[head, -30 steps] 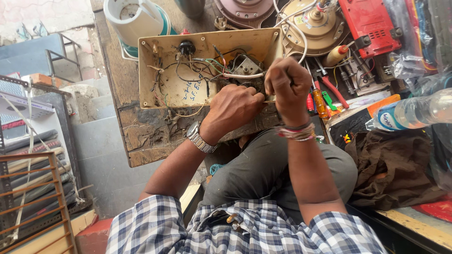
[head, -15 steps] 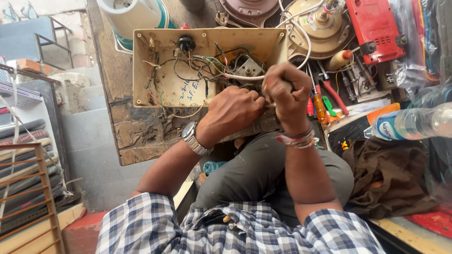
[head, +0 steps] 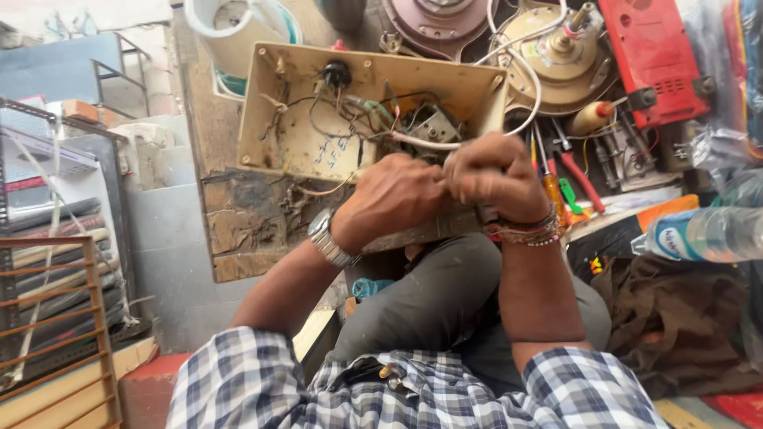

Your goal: The person sits on the floor and works on the internal wiring of a beige electrical box. They use a screwdriver to tighten connections and a brush to clean dust and debris from the components and wires inside the box.

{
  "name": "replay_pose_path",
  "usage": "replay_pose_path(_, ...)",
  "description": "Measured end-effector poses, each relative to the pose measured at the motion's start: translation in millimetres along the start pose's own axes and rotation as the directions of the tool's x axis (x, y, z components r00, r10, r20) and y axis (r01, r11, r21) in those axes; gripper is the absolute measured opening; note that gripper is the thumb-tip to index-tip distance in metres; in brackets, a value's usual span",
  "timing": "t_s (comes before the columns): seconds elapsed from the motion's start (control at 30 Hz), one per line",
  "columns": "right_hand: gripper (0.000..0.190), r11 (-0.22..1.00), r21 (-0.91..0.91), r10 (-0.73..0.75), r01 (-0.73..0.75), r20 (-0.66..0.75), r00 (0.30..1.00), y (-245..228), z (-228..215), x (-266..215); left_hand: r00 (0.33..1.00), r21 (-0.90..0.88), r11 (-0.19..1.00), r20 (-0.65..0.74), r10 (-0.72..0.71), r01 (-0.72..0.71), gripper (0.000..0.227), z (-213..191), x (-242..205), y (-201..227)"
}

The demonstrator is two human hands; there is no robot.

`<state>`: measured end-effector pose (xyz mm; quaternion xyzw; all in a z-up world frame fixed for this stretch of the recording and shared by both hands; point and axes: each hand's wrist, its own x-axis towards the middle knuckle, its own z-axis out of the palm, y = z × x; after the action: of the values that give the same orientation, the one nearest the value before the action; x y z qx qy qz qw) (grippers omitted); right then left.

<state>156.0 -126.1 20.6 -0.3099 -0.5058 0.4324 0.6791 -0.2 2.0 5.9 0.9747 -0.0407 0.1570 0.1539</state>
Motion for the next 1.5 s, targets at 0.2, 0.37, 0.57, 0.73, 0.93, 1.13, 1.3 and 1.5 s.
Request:
replay_pose_path(0.2,0.015,0.830,-0.546,-0.181,-0.115,-0.459,0.870,-3.7,27.1,-3.7,0.997,-0.009,0.999,0.059,-0.041,0.042,0.010,-8.1,9.3,2.5)
replay_pose_path(0.37,0.013,0.599,-0.788,-0.484,-0.141,-0.497,0.720,9.2,57.6,-9.5,0.996,0.002,0.997,-0.056,-0.073,0.073,0.014,-5.6,4.4,7.0)
replay_pose_path(0.57,0.034,0.266,-0.944,-0.279,-0.196,-0.270,0.922,-23.6,37.5,-14.0,0.972,0.082,0.976,-0.141,-0.188,0.201,0.017,24.9,12.2,23.9)
replay_pose_path(0.73,0.043,0.312,-0.930,-0.198,-0.196,-0.265,0.944,-41.2,28.0,-29.3,0.947,-0.015,0.975,-0.238,-0.217,0.220,0.019,26.2,25.7,34.7)
replay_pose_path(0.93,0.042,0.500,-0.860,-0.293,-0.102,-0.279,0.915,-31.7,21.7,-57.3,0.773,0.167,0.935,-0.617,-0.149,0.313,0.034,-29.6,-44.8,-43.3)
replay_pose_path(1.13,0.063,0.505,-0.861,-0.514,0.070,-0.234,0.825,-54.3,26.1,-77.6,0.433,-0.675,0.409,-0.145,-0.890,0.614,0.068,-72.0,-119.5,-127.8)
replay_pose_path(1.3,0.068,0.558,-0.820,-0.611,0.123,-0.307,0.730,-58.8,20.3,-87.3,0.495,-0.970,-0.122,0.214,-0.842,0.211,0.075,-49.1,-148.0,-137.2)
replay_pose_path(1.5,0.069,0.561,-0.814,-0.656,0.149,-0.328,0.680,-55.0,3.9,-94.1,0.557,-0.853,0.267,0.033,-0.830,0.448,0.066,-32.4,-137.8,-149.6)
